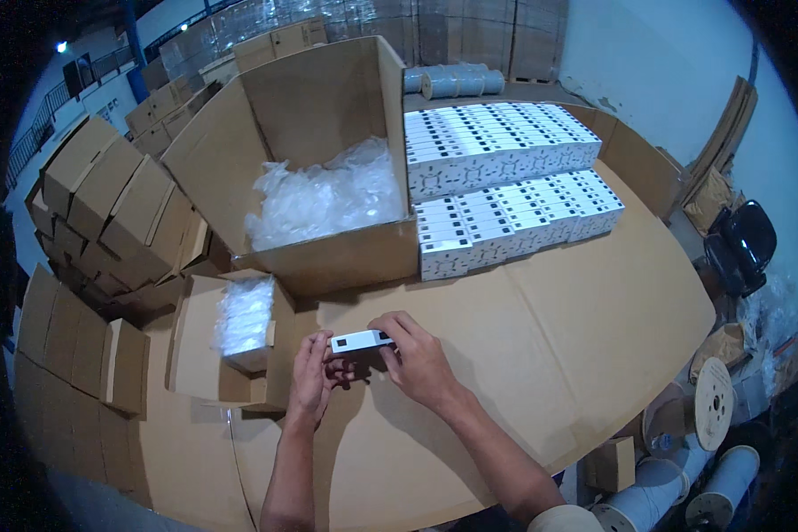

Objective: Pack small cardboard boxes with bubble wrap and insert into larger shipping containers.

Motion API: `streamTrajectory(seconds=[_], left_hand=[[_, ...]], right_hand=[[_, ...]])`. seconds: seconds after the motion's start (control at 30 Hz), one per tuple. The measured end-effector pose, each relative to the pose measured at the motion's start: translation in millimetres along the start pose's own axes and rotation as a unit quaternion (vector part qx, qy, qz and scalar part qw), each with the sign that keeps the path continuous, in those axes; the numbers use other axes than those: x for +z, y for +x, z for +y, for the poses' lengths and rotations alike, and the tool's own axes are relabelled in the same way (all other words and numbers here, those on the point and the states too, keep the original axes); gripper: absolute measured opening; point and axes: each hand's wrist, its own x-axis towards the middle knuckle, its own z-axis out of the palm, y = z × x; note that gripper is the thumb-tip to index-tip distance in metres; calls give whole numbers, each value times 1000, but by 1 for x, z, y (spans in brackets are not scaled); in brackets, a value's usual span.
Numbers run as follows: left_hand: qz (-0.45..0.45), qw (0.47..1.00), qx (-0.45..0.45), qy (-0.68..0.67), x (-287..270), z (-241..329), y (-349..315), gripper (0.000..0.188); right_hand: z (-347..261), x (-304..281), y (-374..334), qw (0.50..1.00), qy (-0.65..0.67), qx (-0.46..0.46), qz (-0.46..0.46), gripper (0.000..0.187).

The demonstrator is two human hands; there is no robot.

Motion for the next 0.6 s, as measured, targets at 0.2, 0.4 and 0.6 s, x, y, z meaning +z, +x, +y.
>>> streamTrajectory(seconds=[0.2, 0.4, 0.6], left_hand=[[30, 997, 70, 17, -14, -4, 5, 36], [5, 995, 95, 28, -7, -2, 7, 54], [-11, 988, 136, 68, -13, -4, 6, 45]], right_hand=[[-11, 11, -7, 996, 85, 31, -10, 32], [32, 21, -12, 961, 247, 124, 3, 14], [29, 21, -11, 964, 193, 181, -33, 28]])
